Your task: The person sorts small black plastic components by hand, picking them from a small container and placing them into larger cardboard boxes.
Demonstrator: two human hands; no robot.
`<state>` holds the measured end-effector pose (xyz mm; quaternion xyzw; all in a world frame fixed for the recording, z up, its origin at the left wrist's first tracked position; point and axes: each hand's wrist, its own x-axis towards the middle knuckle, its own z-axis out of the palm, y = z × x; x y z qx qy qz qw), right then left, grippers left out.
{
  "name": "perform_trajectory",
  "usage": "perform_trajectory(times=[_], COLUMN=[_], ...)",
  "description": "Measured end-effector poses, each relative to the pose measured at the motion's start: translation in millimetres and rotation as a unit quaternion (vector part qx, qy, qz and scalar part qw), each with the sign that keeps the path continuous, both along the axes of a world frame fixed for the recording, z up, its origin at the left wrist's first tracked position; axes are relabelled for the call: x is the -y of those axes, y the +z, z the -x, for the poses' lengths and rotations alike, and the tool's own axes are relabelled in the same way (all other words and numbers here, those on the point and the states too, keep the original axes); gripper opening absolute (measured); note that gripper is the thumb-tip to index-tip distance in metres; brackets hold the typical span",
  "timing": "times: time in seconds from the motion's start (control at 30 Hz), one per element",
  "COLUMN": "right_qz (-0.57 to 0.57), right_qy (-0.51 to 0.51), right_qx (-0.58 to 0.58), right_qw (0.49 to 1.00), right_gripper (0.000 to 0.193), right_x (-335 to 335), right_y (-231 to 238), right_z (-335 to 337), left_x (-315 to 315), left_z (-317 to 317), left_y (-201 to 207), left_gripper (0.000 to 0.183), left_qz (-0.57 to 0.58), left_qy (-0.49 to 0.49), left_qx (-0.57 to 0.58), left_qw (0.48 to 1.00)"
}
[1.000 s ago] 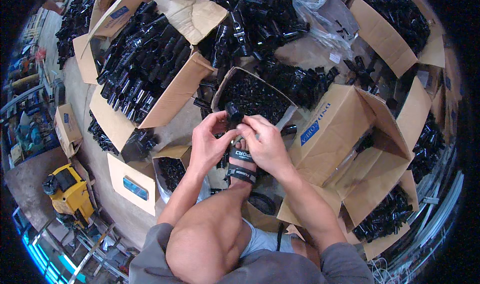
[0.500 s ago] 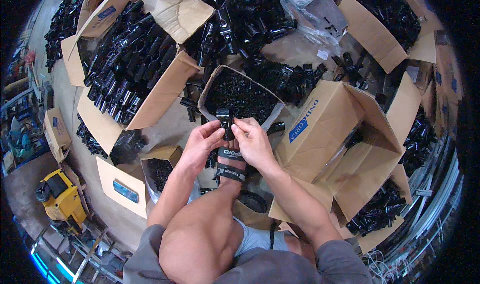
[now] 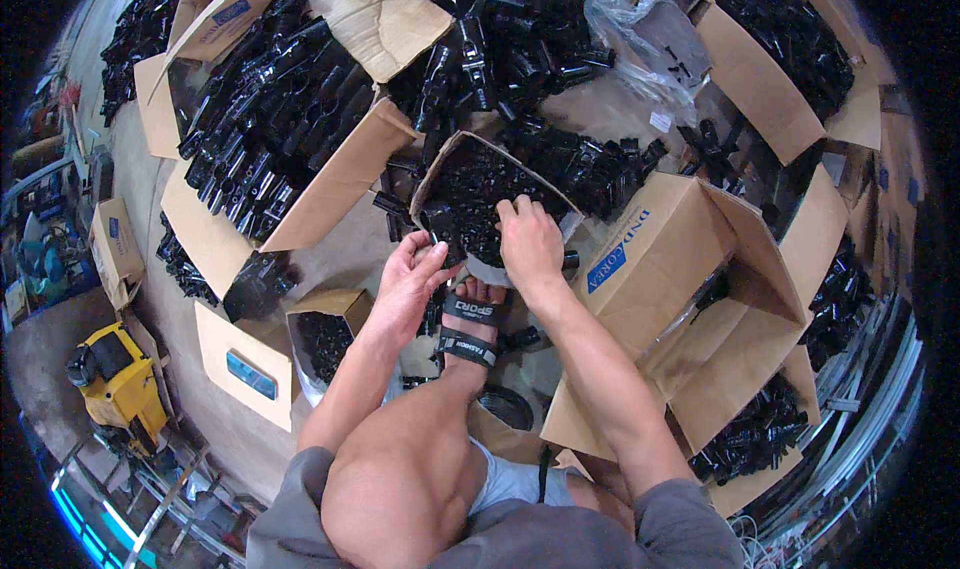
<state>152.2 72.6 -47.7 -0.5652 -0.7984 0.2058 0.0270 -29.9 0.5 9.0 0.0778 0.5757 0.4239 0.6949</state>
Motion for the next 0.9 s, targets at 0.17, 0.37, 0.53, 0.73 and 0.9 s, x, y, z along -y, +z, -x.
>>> perform_trajectory(times=[0.17,0.37,0.53,0.73,0.9], right_qz=[-0.028,0.029,0.139,0.107,0.045], right_qy=[0.036,-0.065,-0.200,-0.225,-0.070], right_qx=[0.013,-0.230,-0.429,-0.366,-0.130], right_qw=[0.999,0.971,0.870,0.896,0.988], right_gripper=[0.012,0.010,0.012,0.014,0.029], right_x=[-1.1,1.7,19.1,17.1,14.5], right_y=[-1.5,25.8,66.3,46.8,4.6], right_z=[3.6,-2.2,12.1,12.3,10.5], left_x=[4.8,1.8,7.0,8.9,6.3], left_z=[0.3,-5.7,-9.7,-7.8,-8.6], left_y=[-5.3,2.4,-7.9,-10.4,-4.7], left_gripper=[0.030,0.027,0.026,0.026,0.025], left_qz=[-0.019,-0.028,-0.034,-0.038,-0.029], left_qy=[0.040,0.023,0.009,0.014,0.062], left_qx=[0.028,0.020,-0.023,-0.056,-0.073], left_qw=[0.999,0.999,0.999,0.998,0.995])
